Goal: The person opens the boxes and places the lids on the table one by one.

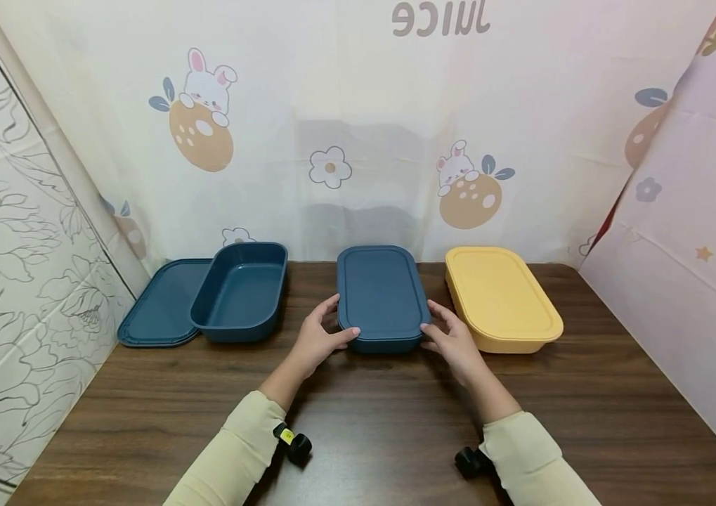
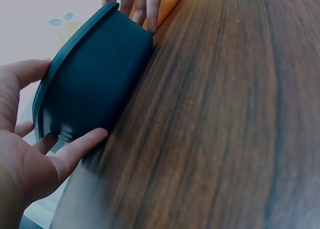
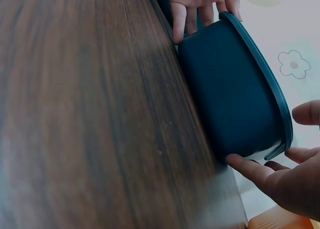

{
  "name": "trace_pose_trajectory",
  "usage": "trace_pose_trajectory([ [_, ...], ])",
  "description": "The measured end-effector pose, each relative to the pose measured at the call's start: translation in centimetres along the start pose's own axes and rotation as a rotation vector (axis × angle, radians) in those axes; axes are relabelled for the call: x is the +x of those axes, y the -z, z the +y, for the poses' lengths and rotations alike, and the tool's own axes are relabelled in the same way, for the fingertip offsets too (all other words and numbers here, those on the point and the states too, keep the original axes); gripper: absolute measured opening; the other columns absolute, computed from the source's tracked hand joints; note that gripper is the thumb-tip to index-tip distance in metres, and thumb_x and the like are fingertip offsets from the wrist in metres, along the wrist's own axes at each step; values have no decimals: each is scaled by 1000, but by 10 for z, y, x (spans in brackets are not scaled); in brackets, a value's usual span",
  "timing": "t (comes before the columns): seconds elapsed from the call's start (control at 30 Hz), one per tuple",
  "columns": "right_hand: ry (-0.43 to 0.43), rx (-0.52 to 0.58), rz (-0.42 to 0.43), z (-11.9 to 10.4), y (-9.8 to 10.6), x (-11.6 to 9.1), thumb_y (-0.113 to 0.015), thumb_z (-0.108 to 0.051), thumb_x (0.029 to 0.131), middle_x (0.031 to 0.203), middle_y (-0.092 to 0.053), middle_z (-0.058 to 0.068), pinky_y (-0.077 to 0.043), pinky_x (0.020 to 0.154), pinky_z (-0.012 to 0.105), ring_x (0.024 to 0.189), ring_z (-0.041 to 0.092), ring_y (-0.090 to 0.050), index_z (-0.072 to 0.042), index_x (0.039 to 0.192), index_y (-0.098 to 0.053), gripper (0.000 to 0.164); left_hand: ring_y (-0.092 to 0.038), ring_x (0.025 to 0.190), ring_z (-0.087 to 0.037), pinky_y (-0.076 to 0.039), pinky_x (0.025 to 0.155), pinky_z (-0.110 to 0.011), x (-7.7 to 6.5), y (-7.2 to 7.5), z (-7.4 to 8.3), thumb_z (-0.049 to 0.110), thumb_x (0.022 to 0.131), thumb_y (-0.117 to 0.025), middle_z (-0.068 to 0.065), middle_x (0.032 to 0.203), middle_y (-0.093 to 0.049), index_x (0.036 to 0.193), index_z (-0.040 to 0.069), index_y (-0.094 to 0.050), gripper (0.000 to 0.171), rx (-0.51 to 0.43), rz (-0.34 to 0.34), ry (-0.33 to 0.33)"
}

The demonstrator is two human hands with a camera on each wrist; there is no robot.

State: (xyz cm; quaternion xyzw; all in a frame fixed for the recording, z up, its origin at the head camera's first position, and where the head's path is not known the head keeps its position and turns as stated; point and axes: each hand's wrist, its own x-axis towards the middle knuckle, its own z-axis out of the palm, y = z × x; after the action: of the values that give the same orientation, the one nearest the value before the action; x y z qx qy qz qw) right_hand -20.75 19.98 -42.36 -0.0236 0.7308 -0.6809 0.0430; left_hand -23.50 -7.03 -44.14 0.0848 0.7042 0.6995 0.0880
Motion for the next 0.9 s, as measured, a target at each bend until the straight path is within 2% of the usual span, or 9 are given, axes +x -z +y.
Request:
trace_pose_trajectory([
  [0.27, -11, -18, 17, -1, -3, 0, -49, -4, 100, 147, -34, 23, -48, 94, 52, 125, 35, -44, -2, 153, -23, 60, -49, 126, -31, -58, 76, -39, -1, -1, 3, 12, 82, -80, -14, 147, -39, 150, 15, -37, 81, 2, 20, -2],
  [0.57, -13, -21, 30, -1, -6, -3, -48, -2, 100, 146, -35, 24, -48, 94, 51, 128, 36, -42, -2, 153, -22, 59, -47, 128, -32, -58, 78, -39, -4, -2, 9, 10, 83, -79, -14, 147, -38, 151, 16, -36, 81, -2, 4, 17],
  [0.73, -11, -28, 32, -1, -5, -6, -47, -2, 101, 146, -33, 24, -47, 95, 53, 129, 36, -41, -2, 154, -21, 59, -48, 128, -36, -58, 77, -40, -3, -3, 7, 10, 83, -78, -16, 147, -38, 151, 13, -35, 80, 3, -13, -7],
  [0.9, -12, -35, 38, 0, -2, -9, -48, -3, 101, 146, -33, 23, -48, 95, 51, 130, 36, -41, -2, 154, -21, 60, -48, 127, -34, -58, 76, -39, -1, -5, 4, 11, 83, -79, -14, 147, -39, 151, 16, -36, 80, 12, -19, 2],
])
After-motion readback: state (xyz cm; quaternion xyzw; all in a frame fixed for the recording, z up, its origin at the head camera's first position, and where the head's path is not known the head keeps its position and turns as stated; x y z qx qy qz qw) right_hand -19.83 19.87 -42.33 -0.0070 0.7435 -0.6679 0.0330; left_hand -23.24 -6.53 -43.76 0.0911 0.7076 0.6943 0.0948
